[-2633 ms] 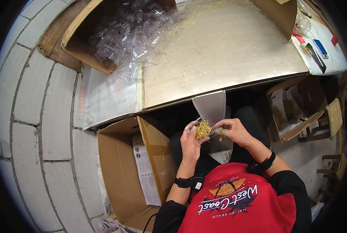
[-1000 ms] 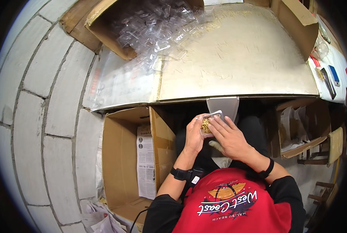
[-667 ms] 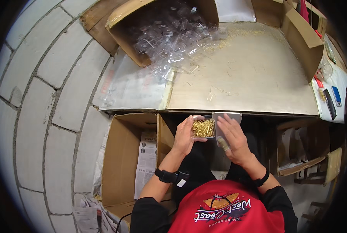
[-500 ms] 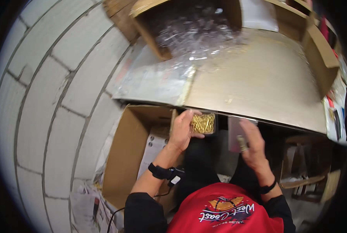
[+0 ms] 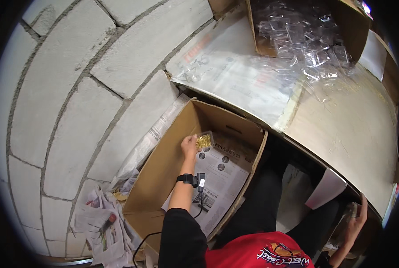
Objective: The person sits on the floor and repeatedly picks up small yellow metal springs from a table, placing them into small clear plastic containers. After filling several containers, the person places them into a cardboard box. Finally, the person handles a newspaper and a large bundle of springs.
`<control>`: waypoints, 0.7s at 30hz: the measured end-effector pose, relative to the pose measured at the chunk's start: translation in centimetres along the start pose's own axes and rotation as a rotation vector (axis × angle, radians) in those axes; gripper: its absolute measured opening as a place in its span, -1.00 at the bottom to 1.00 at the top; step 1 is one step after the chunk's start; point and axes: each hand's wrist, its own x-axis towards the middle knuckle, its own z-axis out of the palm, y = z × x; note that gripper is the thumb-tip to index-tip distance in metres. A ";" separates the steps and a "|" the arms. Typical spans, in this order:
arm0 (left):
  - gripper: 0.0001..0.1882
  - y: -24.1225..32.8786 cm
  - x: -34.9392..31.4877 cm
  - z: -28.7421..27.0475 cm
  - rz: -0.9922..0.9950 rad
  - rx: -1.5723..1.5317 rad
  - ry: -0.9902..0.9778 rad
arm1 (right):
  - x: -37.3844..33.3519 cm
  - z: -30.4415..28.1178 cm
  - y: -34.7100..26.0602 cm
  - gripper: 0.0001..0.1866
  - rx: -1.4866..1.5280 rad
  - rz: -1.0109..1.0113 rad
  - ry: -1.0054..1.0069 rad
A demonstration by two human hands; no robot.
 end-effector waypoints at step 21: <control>-0.88 -19.4 -10.3 9.1 -0.432 -0.040 -0.425 | 1.5 3.2 -5.4 -0.54 -0.305 -0.220 -0.281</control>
